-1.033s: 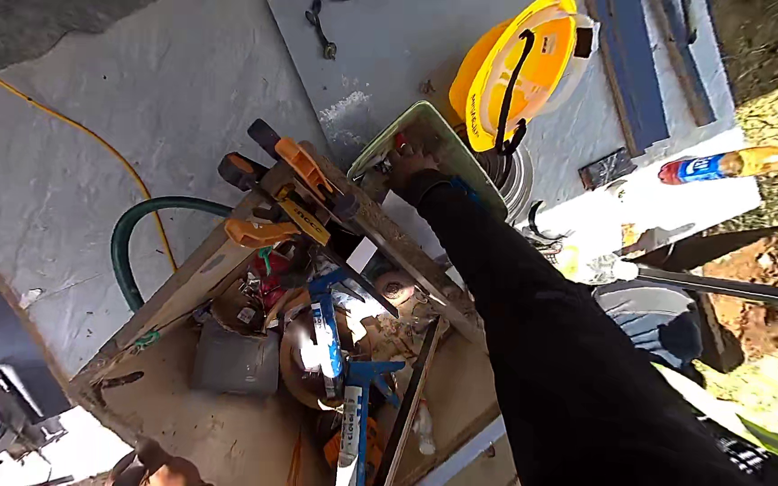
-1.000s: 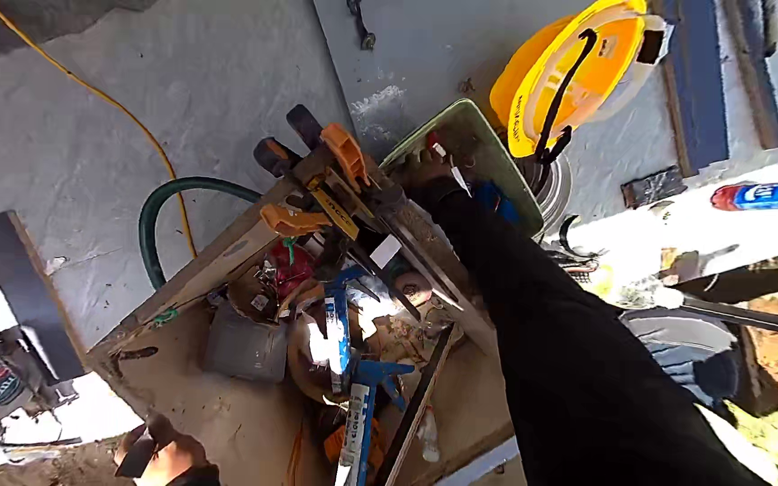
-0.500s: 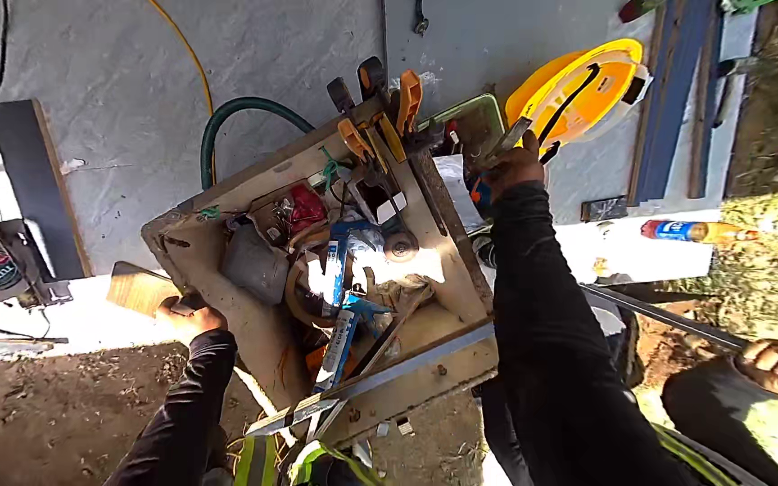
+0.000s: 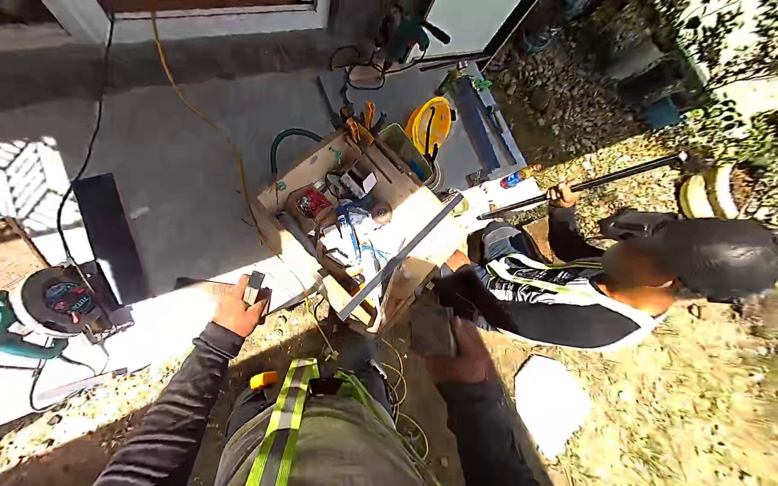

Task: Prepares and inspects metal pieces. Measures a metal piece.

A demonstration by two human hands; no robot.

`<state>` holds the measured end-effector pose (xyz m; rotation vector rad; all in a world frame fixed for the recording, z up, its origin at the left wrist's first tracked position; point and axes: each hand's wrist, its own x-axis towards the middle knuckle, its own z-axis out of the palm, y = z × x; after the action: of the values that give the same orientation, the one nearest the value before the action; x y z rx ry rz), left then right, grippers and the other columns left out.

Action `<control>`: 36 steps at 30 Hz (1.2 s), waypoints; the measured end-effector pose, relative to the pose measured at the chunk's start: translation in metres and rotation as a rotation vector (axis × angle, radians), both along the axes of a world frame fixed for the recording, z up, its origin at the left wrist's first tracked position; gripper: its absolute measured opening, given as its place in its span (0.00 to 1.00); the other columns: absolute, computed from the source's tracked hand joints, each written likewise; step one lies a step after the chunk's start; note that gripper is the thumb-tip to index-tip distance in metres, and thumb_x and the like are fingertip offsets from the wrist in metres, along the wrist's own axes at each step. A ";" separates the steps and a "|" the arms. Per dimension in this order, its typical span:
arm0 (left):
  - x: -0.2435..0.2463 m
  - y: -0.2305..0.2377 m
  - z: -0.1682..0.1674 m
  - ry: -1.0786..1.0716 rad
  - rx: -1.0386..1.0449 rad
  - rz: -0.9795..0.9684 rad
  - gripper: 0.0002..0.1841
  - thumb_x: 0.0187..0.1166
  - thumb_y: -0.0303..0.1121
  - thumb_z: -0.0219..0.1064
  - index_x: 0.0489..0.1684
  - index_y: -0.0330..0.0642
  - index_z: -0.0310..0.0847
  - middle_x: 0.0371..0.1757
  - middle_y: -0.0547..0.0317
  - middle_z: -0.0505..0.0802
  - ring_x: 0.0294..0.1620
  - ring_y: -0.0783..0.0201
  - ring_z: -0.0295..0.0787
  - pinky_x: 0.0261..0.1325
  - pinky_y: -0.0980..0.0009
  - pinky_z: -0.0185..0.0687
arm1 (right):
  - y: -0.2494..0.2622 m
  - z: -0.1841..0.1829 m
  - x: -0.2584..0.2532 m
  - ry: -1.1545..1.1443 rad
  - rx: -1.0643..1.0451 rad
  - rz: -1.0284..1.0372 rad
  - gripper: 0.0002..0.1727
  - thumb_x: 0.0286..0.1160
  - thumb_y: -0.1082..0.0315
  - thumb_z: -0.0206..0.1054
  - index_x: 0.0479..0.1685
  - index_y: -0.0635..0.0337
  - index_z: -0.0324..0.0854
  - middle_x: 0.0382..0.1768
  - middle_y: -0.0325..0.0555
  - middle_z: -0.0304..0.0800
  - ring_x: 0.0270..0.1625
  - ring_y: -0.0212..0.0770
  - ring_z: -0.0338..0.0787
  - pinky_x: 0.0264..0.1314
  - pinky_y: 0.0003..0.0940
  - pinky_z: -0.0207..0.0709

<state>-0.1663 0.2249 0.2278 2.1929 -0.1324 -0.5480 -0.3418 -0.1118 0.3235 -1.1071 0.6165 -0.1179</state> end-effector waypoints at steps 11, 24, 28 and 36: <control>-0.089 0.107 0.178 -0.200 -1.227 -0.141 0.25 0.83 0.65 0.57 0.42 0.54 0.86 0.28 0.73 0.90 0.24 0.76 0.85 0.29 0.76 0.84 | 0.220 0.128 0.032 -0.569 -0.199 0.274 0.45 0.73 0.37 0.67 0.79 0.65 0.65 0.65 0.48 0.87 0.64 0.40 0.89 0.67 0.42 0.85; -0.154 0.088 0.280 -0.094 -1.275 -0.108 0.24 0.81 0.65 0.60 0.38 0.52 0.81 0.22 0.73 0.83 0.17 0.77 0.78 0.20 0.80 0.79 | 0.284 0.286 0.036 -1.056 -0.907 0.137 0.44 0.87 0.35 0.48 0.79 0.73 0.64 0.71 0.54 0.78 0.65 0.31 0.84 0.65 0.30 0.83; -0.167 0.073 0.295 -0.072 -1.237 -0.124 0.26 0.77 0.67 0.63 0.39 0.53 0.79 0.22 0.74 0.81 0.17 0.77 0.76 0.20 0.80 0.76 | 0.275 0.289 0.025 -1.051 -1.026 0.022 0.41 0.86 0.37 0.49 0.77 0.70 0.71 0.66 0.54 0.80 0.62 0.34 0.83 0.63 0.32 0.81; -0.182 0.056 0.301 0.008 -1.216 -0.143 0.28 0.71 0.70 0.67 0.40 0.52 0.79 0.21 0.73 0.81 0.16 0.77 0.76 0.19 0.81 0.77 | 0.244 0.275 0.001 -1.007 -1.020 -0.053 0.40 0.87 0.35 0.52 0.74 0.67 0.71 0.57 0.46 0.82 0.52 0.27 0.85 0.52 0.27 0.83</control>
<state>-0.3479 0.2808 0.5286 0.9979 -0.4777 -0.3837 -0.3404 0.1326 0.5981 -1.7756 -0.4058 -1.0515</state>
